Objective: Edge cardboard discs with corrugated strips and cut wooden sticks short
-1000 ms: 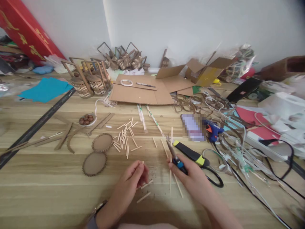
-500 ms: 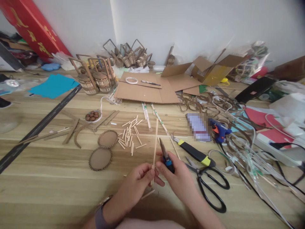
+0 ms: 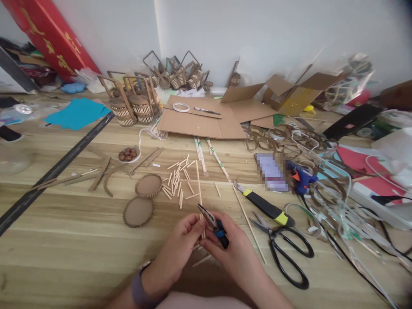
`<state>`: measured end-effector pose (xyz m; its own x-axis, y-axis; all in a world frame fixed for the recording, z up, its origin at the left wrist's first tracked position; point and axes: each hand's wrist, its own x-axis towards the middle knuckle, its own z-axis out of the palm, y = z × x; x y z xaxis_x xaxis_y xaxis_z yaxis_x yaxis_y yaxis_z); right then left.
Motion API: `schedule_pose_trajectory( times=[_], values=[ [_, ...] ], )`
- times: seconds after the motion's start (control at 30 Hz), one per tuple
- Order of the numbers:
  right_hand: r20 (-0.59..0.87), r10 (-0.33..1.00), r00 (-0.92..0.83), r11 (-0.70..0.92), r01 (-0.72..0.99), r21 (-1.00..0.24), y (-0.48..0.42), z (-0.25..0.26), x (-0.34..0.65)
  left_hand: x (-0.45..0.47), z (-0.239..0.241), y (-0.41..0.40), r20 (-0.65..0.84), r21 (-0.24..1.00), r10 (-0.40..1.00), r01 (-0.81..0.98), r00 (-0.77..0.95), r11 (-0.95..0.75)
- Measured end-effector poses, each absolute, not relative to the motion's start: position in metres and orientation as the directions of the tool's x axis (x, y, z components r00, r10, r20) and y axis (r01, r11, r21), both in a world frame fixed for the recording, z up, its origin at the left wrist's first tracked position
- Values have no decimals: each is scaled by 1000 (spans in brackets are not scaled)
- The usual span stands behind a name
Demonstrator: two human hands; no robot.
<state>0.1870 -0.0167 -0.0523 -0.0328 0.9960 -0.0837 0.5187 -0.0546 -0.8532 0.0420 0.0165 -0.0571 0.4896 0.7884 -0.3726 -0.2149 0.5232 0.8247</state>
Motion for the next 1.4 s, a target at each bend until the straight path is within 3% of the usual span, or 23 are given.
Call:
schedule_pose_trajectory(
  times=[0.2,0.37,0.47,0.73,0.97,1.4],
  values=[
    [-309,939,-152,-213,447,-869,-28,-28,206,31,-50,20,-343,923,837,-10,426,384],
    [-639,743,-201,-524,419,-741,-36,-13,232,24,-46,22,-368,928,813,124,451,352],
    [-722,647,-246,-621,380,-686,-36,-12,236,25,-48,21,-373,925,756,150,538,349],
    [-617,681,-394,-500,365,-785,-21,-9,222,31,-45,18,-314,920,645,54,697,389],
    [-520,718,-462,-338,423,-841,-10,-4,218,30,-48,18,-378,909,623,148,685,390],
    [-533,714,-454,-266,529,-806,-11,-17,219,30,-54,17,-364,909,598,130,714,397]
  ],
)
